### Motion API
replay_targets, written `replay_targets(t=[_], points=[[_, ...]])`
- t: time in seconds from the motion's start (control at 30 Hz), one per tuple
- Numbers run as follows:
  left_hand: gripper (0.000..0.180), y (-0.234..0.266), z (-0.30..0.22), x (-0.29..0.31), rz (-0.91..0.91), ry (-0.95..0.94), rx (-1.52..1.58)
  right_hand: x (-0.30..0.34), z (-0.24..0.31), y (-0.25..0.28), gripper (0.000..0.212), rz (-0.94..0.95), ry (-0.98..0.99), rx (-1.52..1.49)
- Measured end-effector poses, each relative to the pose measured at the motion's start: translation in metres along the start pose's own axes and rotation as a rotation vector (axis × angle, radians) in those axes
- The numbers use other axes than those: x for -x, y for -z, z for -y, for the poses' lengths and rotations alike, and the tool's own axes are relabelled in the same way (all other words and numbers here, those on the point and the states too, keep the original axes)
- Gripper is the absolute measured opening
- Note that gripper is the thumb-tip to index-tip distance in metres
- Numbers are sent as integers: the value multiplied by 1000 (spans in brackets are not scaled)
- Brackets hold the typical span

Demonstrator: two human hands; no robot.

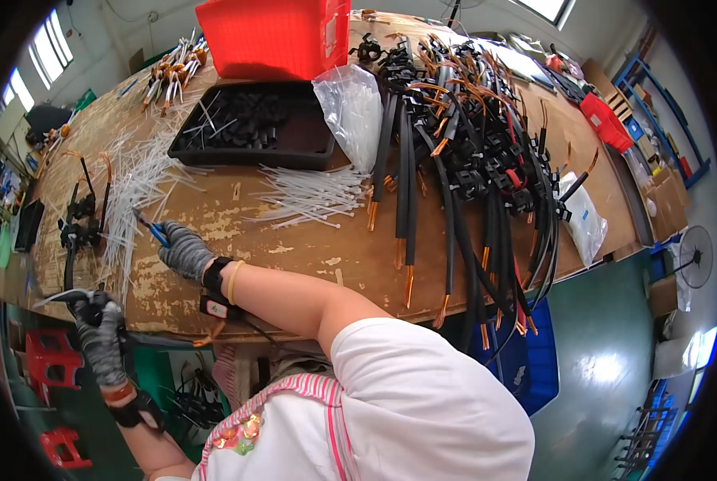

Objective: Assembling and organizing cable harnesses using zip ties and pliers at a workbench.

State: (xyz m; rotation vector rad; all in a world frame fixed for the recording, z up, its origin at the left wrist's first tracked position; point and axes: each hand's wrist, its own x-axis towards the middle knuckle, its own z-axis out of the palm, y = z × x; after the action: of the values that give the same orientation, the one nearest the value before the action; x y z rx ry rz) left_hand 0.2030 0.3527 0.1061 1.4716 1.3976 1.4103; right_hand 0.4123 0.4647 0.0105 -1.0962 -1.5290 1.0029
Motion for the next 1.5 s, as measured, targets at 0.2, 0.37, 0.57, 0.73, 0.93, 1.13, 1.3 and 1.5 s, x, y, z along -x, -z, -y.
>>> replay_targets(t=[0.2, 0.37, 0.57, 0.73, 0.93, 1.13, 1.3, 1.5], points=[[19, -29, 69, -34, -58, -145, -626, 4, -8, -6, 63, -105, -7, -126], [29, -53, 66, -39, -76, -61, -835, 5, 11, 7, 65, 10, -71, -172], [23, -32, 90, -37, -121, -8, -325, -6, 3, -3, 50, 33, 319, 170], [33, -46, 60, -32, -107, 92, -674, -1, 42, 30, 49, 220, 432, 743], [40, -32, 92, -34, -106, 212, -521, -2, 76, 26, 57, 479, 352, 1083], [44, -34, 57, -32, -69, 249, -632, -6, 70, 14, 62, 509, 301, 1141], [44, -32, 88, -44, -66, 218, -602, -17, 64, -2, 60, 486, 319, 1159], [37, -28, 96, -44, -106, 90, -374, -38, 76, -2, 22, 654, 233, 875]])
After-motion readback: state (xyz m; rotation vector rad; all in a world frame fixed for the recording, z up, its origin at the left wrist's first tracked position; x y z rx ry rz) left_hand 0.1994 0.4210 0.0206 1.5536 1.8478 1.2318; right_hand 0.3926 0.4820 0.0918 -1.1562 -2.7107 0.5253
